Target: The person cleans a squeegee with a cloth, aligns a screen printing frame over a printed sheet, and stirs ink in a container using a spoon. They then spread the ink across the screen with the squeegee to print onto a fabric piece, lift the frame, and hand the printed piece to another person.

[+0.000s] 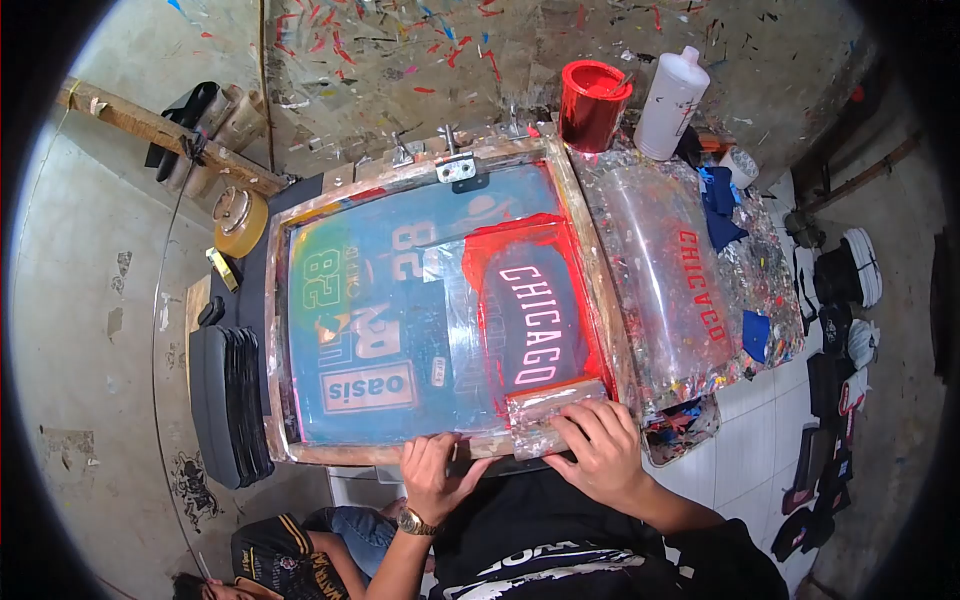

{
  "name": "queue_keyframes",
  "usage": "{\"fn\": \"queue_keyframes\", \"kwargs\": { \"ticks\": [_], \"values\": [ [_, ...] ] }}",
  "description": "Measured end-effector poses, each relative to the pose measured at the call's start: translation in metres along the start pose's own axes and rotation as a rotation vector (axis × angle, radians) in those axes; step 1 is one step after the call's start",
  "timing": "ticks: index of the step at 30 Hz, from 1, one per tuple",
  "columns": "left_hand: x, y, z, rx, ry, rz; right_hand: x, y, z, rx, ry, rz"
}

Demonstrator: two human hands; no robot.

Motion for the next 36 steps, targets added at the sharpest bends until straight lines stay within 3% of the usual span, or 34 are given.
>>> {"fn": "queue_keyframes", "kwargs": {
  "ticks": [12,14,16,19,22,25,27,29,32,34,36],
  "values": [
    [0.002,0.003,-0.011,-0.102,-0.006,-0.019,-0.001,0.008,-0.007,-0.036,0.005,0.015],
    [0.005,0.020,-0.029,-0.145,-0.010,-0.024,-0.002,0.023,-0.018,-0.130,0.018,-0.123],
    [0.007,0.016,-0.059,-0.597,-0.077,0.035,0.012,0.056,-0.034,-0.068,0.052,-0.076],
    [0.020,0.050,-0.136,-0.420,-0.233,-0.119,0.056,0.116,-0.077,0.106,0.022,0.179],
    [0.031,0.036,-0.235,-0.164,-0.353,0.100,0.124,0.179,-0.153,0.322,-0.034,0.214],
    [0.021,-0.032,-0.358,-0.035,-0.255,0.381,0.203,0.217,-0.246,0.393,-0.069,0.234],
    [0.010,-0.080,-0.420,0.047,-0.041,0.405,0.252,0.216,-0.301,0.291,-0.178,0.356],
    [0.010,-0.113,-0.463,0.147,0.003,0.425,0.289,0.198,-0.341,-0.024,-0.420,0.536],
    [0.012,-0.133,-0.490,0.288,0.042,0.408,0.307,0.184,-0.354,-0.184,-0.538,0.647],
    [0.012,-0.147,-0.502,0.186,0.011,0.617,0.310,0.181,-0.359,-0.182,-0.509,0.708],
    [0.008,-0.149,-0.504,0.196,0.025,0.628,0.305,0.182,-0.360,-0.156,-0.491,0.748]
  ]
}}
Point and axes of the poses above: each hand's wrist, its own z-axis away from the middle knuckle, its own y-axis out of the back of the hand, x = y × z, the point moved 10 cm from there along -z, towards the middle knuckle, and after that the axes turned 10 degrees about -x, right-handed, at the moved point
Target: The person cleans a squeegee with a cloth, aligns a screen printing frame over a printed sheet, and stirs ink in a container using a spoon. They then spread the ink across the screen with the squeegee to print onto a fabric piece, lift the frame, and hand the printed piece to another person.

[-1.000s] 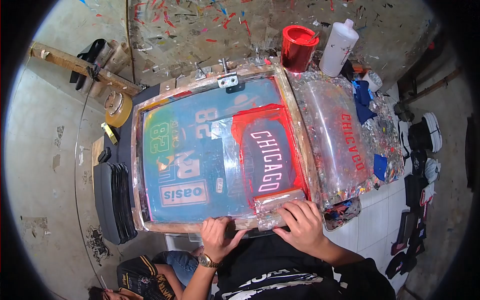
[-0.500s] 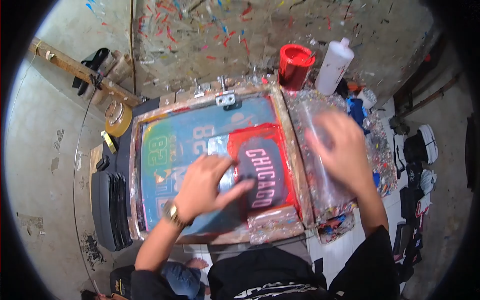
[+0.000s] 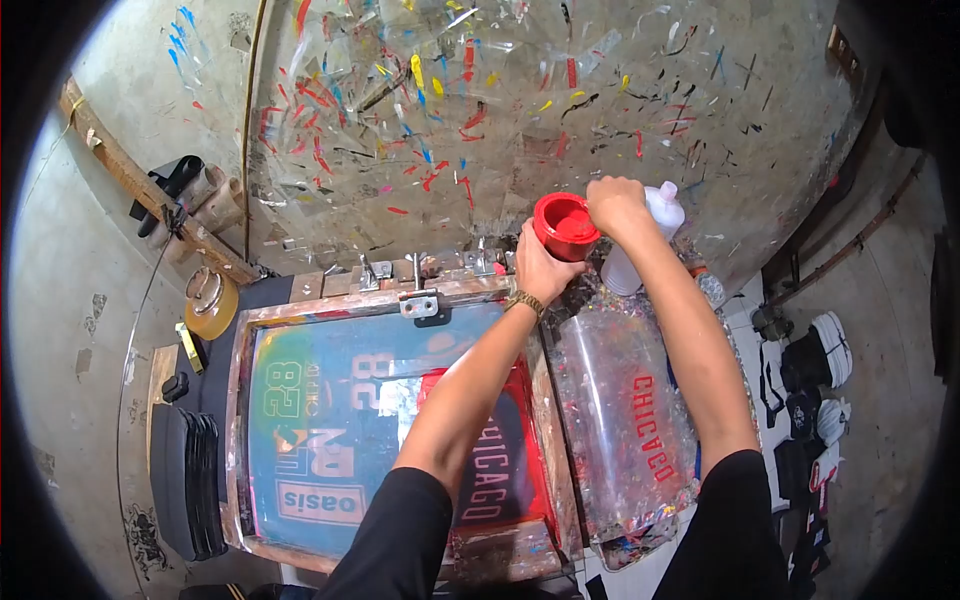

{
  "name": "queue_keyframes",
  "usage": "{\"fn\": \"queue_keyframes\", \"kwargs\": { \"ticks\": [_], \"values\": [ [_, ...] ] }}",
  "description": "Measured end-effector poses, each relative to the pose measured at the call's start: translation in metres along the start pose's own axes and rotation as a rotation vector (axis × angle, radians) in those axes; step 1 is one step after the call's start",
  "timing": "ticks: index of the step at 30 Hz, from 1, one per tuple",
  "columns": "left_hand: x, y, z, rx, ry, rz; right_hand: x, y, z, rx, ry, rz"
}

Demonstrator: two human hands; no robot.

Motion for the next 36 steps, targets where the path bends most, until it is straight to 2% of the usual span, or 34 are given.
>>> {"fn": "queue_keyframes", "kwargs": {
  "ticks": [3,4,5,7,8,10,13,15,17,19,21,25,27,29,31,34,35,36],
  "values": [
    [0.006,0.010,0.008,0.017,-0.005,-0.039,-0.003,0.030,0.021,0.047,0.060,-0.165],
    [0.014,0.015,0.011,0.007,-0.046,-0.015,0.000,0.046,0.034,0.153,0.110,-0.250],
    [0.024,0.020,0.014,-0.003,-0.089,0.008,0.006,0.058,0.043,0.158,0.100,-0.257],
    [0.048,0.039,0.028,0.015,-0.114,0.020,0.004,0.096,0.072,0.276,0.295,-0.478],
    [0.066,0.051,0.035,0.008,-0.144,0.047,0.003,0.102,0.083,0.283,0.289,-0.486],
    [0.095,0.074,0.053,-0.011,-0.170,0.001,-0.010,0.119,0.121,0.383,0.502,-0.798],
    [0.132,0.108,0.098,-0.061,-0.271,-0.082,-0.044,0.121,0.171,0.414,0.644,-0.763],
    [0.146,0.132,0.134,-0.052,-0.359,-0.122,-0.067,0.121,0.206,0.323,0.738,-0.801],
    [0.139,0.147,0.171,-0.144,-0.252,-0.187,-0.087,0.113,0.234,0.274,0.815,-0.829],
    [0.137,0.166,0.209,-0.187,-0.244,-0.227,-0.102,0.120,0.268,0.281,0.896,-0.805],
    [0.125,0.186,0.245,-0.203,-0.189,-0.242,-0.109,0.117,0.299,0.351,0.905,-0.859],
    [0.117,0.213,0.293,-0.163,-0.136,-0.283,-0.144,0.091,0.333,0.217,0.948,-1.013],
    [0.115,0.221,0.308,-0.134,-0.114,-0.277,-0.127,0.096,0.333,0.274,0.706,-1.116],
    [0.117,0.224,0.317,-0.103,-0.131,-0.324,-0.157,0.084,0.351,0.245,0.857,-1.125],
    [0.121,0.225,0.321,-0.089,-0.146,-0.318,-0.139,0.080,0.341,0.149,0.653,-1.219],
    [0.117,0.224,0.329,-0.081,-0.154,-0.314,-0.157,0.075,0.359,0.209,0.767,-1.191],
    [0.116,0.222,0.329,-0.094,-0.161,-0.317,-0.153,0.078,0.359,0.189,0.752,-1.220],
    [0.116,0.221,0.328,-0.092,-0.164,-0.310,-0.138,0.078,0.353,0.192,0.609,-1.236]
  ]
}}
Point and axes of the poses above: each hand's wrist, its own z-axis away from the middle knuckle, its own y-axis out of the back of the hand, x = y × z, the point moved 10 cm from there along -z, towards the middle knuckle, and after that the axes turned 10 degrees about -x, right-handed, at the moved point
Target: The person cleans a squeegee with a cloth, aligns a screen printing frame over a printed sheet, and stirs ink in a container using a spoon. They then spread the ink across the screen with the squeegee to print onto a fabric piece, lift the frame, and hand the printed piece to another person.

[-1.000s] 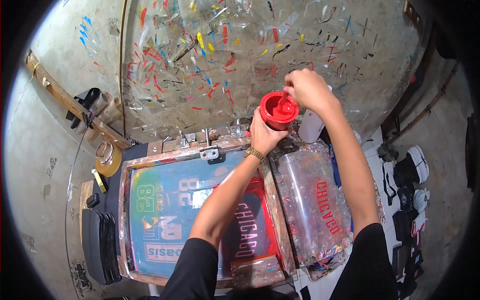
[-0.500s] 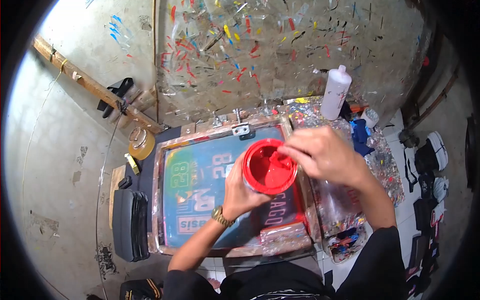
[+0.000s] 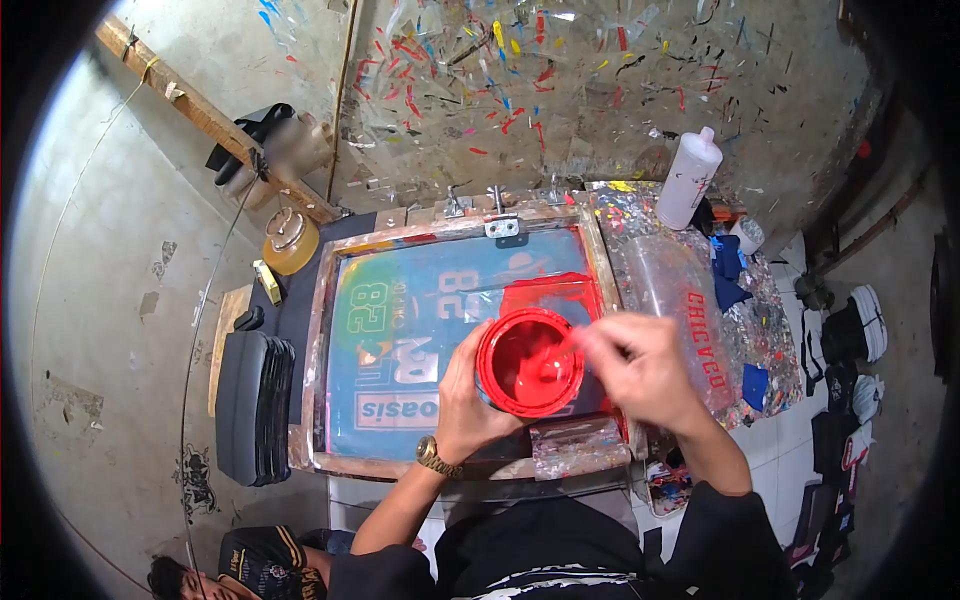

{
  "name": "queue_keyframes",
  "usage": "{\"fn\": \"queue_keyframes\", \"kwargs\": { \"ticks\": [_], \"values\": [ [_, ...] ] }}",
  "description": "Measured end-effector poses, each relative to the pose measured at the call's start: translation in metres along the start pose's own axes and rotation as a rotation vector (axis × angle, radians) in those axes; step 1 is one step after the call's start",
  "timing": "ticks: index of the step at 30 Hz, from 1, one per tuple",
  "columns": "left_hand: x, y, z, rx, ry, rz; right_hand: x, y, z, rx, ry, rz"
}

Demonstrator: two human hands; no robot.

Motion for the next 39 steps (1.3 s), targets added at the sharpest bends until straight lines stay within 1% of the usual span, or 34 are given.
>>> {"fn": "queue_keyframes", "kwargs": {
  "ticks": [1,2,3,5,6,7,9,10,11,13,14,15,17,18,19,21,22,23,25,26,27,29,30,31,33,34,35,37,38,39],
  "values": [
    [0.000,-0.001,0.001,-0.006,0.014,0.004,0.008,0.013,0.001,0.075,-0.108,0.012],
    [0.000,-0.002,0.001,-0.010,0.029,0.004,0.000,-0.005,0.001,0.054,0.066,0.031],
    [-0.001,-0.003,0.003,-0.008,0.029,0.006,-0.006,-0.022,0.007,-0.070,0.134,0.034],
    [-0.002,-0.007,0.002,-0.014,0.021,0.017,0.015,-0.003,0.006,0.028,0.010,-0.061],
    [-0.002,-0.008,0.004,-0.020,0.025,0.021,0.009,0.014,0.003,0.108,-0.049,-0.005],
    [-0.001,-0.007,0.003,-0.018,0.031,0.018,0.011,0.007,0.005,0.105,-0.050,-0.006],
    [0.000,-0.007,0.000,-0.022,0.026,0.016,0.001,-0.020,0.007,-0.040,0.114,-0.060],
    [-0.001,-0.008,-0.002,-0.023,0.016,0.012,0.011,-0.002,0.007,0.040,0.026,-0.073],
    [-0.001,-0.008,0.001,-0.030,0.019,0.008,0.014,0.013,0.006,0.085,-0.088,-0.007],
    [0.000,-0.008,0.002,-0.032,0.023,0.002,0.008,-0.015,0.010,-0.014,0.065,-0.002],
    [0.001,-0.008,-0.001,-0.032,0.011,-0.002,0.006,-0.021,0.010,-0.068,0.076,-0.073],
    [0.001,-0.009,-0.005,-0.032,0.004,0.000,0.003,-0.013,0.008,-0.063,0.076,-0.067],
    [-0.001,-0.008,-0.001,-0.034,0.033,0.007,0.013,0.013,0.008,0.080,-0.111,0.020],
    [0.000,-0.008,-0.002,-0.033,0.024,-0.001,0.009,-0.008,0.010,0.008,0.055,0.033],
    [0.000,-0.009,-0.003,-0.034,0.019,0.000,0.006,-0.019,0.011,-0.072,0.060,-0.016],
    [-0.003,-0.012,-0.002,-0.031,0.028,0.012,0.016,0.009,0.009,0.060,-0.060,-0.030],
    [-0.002,-0.012,0.000,-0.036,0.036,0.013,0.015,0.016,0.008,0.120,-0.065,0.012],
    [0.001,-0.012,-0.001,-0.027,0.031,0.003,0.016,0.012,0.010,0.117,-0.062,0.011],
    [0.003,-0.011,-0.006,-0.025,0.013,-0.008,0.008,-0.014,0.012,-0.033,0.078,-0.004],
    [0.002,-0.011,-0.007,-0.018,0.016,0.007,0.018,0.003,0.012,0.082,-0.018,-0.066],
    [0.002,-0.011,-0.004,-0.014,0.030,0.021,0.015,0.016,0.010,0.106,-0.096,-0.019],
    [0.003,-0.012,-0.003,-0.012,0.030,0.007,0.004,-0.016,0.010,-0.038,0.102,0.072],
    [0.003,-0.012,-0.005,-0.012,0.020,-0.005,0.004,-0.018,0.012,-0.086,0.080,0.026],
    [0.003,-0.013,-0.009,-0.009,0.013,-0.004,0.000,-0.011,0.009,-0.082,0.082,0.033],
    [0.000,-0.013,-0.005,-0.014,0.045,0.015,0.009,0.011,0.008,0.059,-0.043,0.063],
    [0.002,-0.012,-0.005,-0.009,0.029,0.003,0.004,-0.010,0.010,-0.027,0.086,0.089],
    [0.002,-0.012,-0.006,-0.011,0.024,0.002,0.003,-0.022,0.011,-0.090,0.127,0.021],
    [0.000,-0.014,-0.004,-0.010,0.027,0.008,0.014,0.005,0.009,0.028,0.007,-0.029],
    [0.002,-0.013,-0.005,-0.004,0.025,0.020,0.018,0.017,0.008,0.066,-0.086,0.032],
    [0.002,-0.013,-0.005,0.001,0.027,0.018,0.019,0.010,0.009,0.062,-0.082,0.032]
  ]
}}
Point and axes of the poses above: each hand's wrist, its own z-axis away from the middle knuckle, its own y-axis out of the back of the hand, x = y × z, the point moved 10 cm from there along -z, towards the middle knuckle, and after that the axes turned 10 degrees about -x, right-handed, at the moved point
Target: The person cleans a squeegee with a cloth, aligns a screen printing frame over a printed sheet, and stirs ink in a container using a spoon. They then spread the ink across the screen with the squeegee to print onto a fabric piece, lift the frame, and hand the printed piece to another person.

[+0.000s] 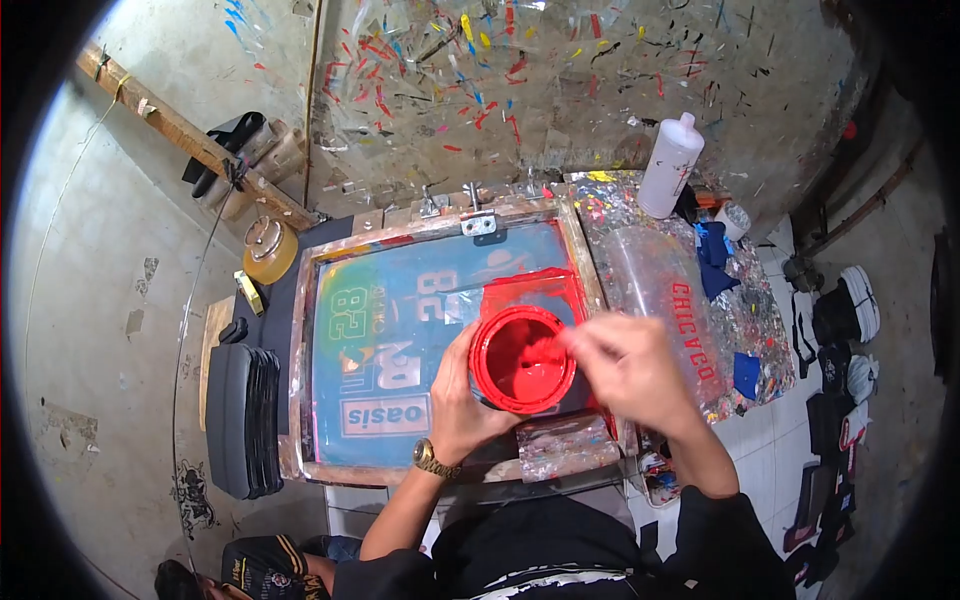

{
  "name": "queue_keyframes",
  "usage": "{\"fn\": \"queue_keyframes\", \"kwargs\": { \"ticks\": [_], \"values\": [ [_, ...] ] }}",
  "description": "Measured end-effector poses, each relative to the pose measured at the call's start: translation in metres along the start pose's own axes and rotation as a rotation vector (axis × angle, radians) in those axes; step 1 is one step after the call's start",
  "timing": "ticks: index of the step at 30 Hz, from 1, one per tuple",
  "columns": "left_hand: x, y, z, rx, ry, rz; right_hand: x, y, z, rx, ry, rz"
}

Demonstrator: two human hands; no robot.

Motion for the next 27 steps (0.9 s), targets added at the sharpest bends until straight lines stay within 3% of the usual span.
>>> {"fn": "queue_keyframes", "kwargs": {
  "ticks": [2,4,7,10,12,16,18,20,22,24,27],
  "values": [
    [0.002,-0.001,-0.002,-0.003,-0.022,-0.032,-0.016,-0.024,0.004,-0.073,0.196,-0.092],
    [0.001,-0.001,-0.003,-0.004,-0.015,-0.026,-0.005,0.009,0.001,0.041,0.007,-0.026],
    [0.001,0.001,-0.001,0.006,-0.018,-0.041,-0.005,-0.013,0.005,0.046,0.195,-0.001],
    [0.002,-0.001,-0.002,0.006,-0.016,-0.038,0.005,0.008,0.000,0.054,-0.057,-0.088],
    [0.000,0.002,-0.003,0.018,0.001,-0.037,-0.009,-0.025,0.002,-0.115,0.145,0.006],
    [-0.001,-0.003,-0.002,-0.008,-0.004,-0.031,0.007,-0.019,0.006,-0.061,0.006,-0.080],
    [-0.002,-0.004,-0.007,-0.007,-0.014,-0.030,-0.003,-0.023,0.003,-0.175,0.091,-0.029],
    [-0.004,-0.003,-0.002,-0.006,0.000,-0.037,0.020,0.011,0.004,0.032,-0.176,-0.115],
    [-0.004,-0.003,-0.004,-0.005,-0.006,-0.051,0.005,-0.021,0.008,0.005,0.154,-0.068],
    [-0.007,-0.004,-0.004,-0.007,-0.009,-0.030,0.005,-0.019,0.007,-0.083,0.085,-0.111],
    [-0.012,-0.001,-0.004,0.006,0.013,-0.053,-0.010,0.023,0.005,0.077,0.078,-0.055]
  ]
}}
Point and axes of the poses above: each hand's wrist, its own z-axis away from the middle knuckle, its own y-axis out of the back of the hand, x = y × z, the point moved 10 cm from there along -z, towards the middle knuckle, and after that the axes turned 10 degrees about -x, right-handed, at the moved point
